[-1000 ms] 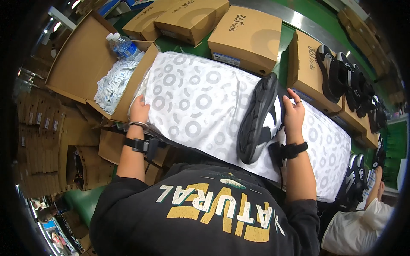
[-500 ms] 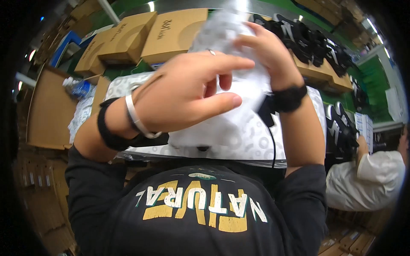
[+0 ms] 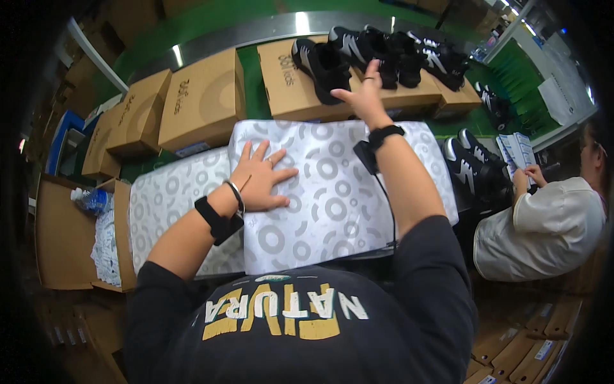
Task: Packing shoes into boxes on a conveyor belt in a manufacturing facility.
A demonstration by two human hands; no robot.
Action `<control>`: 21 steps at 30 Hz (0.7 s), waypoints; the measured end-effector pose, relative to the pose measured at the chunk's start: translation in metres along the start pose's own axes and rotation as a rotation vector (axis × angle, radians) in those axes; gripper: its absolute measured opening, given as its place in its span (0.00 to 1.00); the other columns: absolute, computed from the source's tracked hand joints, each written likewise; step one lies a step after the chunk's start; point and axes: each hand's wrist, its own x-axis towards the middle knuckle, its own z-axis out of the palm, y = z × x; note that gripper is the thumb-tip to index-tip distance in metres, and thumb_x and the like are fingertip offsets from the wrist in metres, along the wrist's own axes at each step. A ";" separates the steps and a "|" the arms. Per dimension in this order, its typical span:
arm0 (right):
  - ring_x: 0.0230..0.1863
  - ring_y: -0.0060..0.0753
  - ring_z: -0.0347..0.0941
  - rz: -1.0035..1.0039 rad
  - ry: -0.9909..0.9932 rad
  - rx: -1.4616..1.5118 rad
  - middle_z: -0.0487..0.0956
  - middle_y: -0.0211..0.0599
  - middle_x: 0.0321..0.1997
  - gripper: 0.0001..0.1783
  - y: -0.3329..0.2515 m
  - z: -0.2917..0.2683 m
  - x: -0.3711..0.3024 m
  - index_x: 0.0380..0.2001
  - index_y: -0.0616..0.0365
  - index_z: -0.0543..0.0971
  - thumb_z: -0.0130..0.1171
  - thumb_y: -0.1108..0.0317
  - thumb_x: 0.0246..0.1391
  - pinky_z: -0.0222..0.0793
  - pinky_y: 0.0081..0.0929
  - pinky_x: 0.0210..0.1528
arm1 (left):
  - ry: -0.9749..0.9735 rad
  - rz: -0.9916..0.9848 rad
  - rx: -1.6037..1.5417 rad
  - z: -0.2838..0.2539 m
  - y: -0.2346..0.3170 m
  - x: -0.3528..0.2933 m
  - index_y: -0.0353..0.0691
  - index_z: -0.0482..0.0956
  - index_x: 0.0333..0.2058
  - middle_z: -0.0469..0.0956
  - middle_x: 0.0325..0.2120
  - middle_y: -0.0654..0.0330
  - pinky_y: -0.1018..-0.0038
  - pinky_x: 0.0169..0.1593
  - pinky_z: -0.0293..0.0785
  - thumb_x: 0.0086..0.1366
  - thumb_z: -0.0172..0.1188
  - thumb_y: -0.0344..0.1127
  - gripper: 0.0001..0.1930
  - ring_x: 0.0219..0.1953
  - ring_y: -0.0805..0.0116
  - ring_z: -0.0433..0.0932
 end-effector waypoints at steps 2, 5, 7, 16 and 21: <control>0.48 0.33 0.66 0.228 -0.329 0.472 0.71 0.44 0.45 0.36 0.012 0.023 0.011 0.46 0.68 0.67 0.69 0.61 0.35 0.59 0.32 0.52 | 0.003 0.023 0.004 0.003 0.000 0.002 0.60 0.68 0.51 0.59 0.56 0.51 0.44 0.58 0.37 0.46 0.53 0.61 0.31 0.60 0.42 0.48; 0.40 0.29 0.70 0.446 -0.548 0.667 0.74 0.39 0.40 0.25 -0.018 0.013 0.052 0.41 0.65 0.71 0.66 0.65 0.39 0.65 0.26 0.45 | 0.000 0.016 0.011 0.003 0.001 0.003 0.61 0.68 0.51 0.59 0.56 0.52 0.45 0.58 0.37 0.46 0.52 0.61 0.31 0.60 0.42 0.48; 0.32 0.25 0.72 0.608 -0.578 0.842 0.76 0.33 0.33 0.19 -0.058 -0.025 0.068 0.39 0.63 0.73 0.64 0.70 0.41 0.69 0.22 0.37 | -0.016 0.031 -0.009 0.003 0.002 0.002 0.61 0.68 0.51 0.59 0.56 0.52 0.45 0.58 0.37 0.46 0.52 0.61 0.31 0.60 0.42 0.48; 0.53 0.44 0.64 -0.568 -0.824 -0.214 0.70 0.41 0.49 0.05 -0.163 -0.175 -0.121 0.21 0.52 0.73 0.52 0.64 0.40 0.52 0.46 0.56 | 0.152 0.001 -0.106 0.010 -0.005 0.007 0.32 0.54 0.56 0.65 0.50 0.46 0.50 0.60 0.39 0.48 0.51 0.39 0.36 0.59 0.44 0.52; 0.44 0.39 0.69 0.133 -0.701 0.203 0.74 0.40 0.43 0.11 -0.110 -0.182 -0.127 0.34 0.57 0.76 0.56 0.73 0.42 0.61 0.35 0.50 | 0.132 0.018 -0.069 0.013 -0.007 0.004 0.38 0.61 0.54 0.60 0.55 0.51 0.49 0.60 0.38 0.46 0.49 0.40 0.32 0.59 0.46 0.52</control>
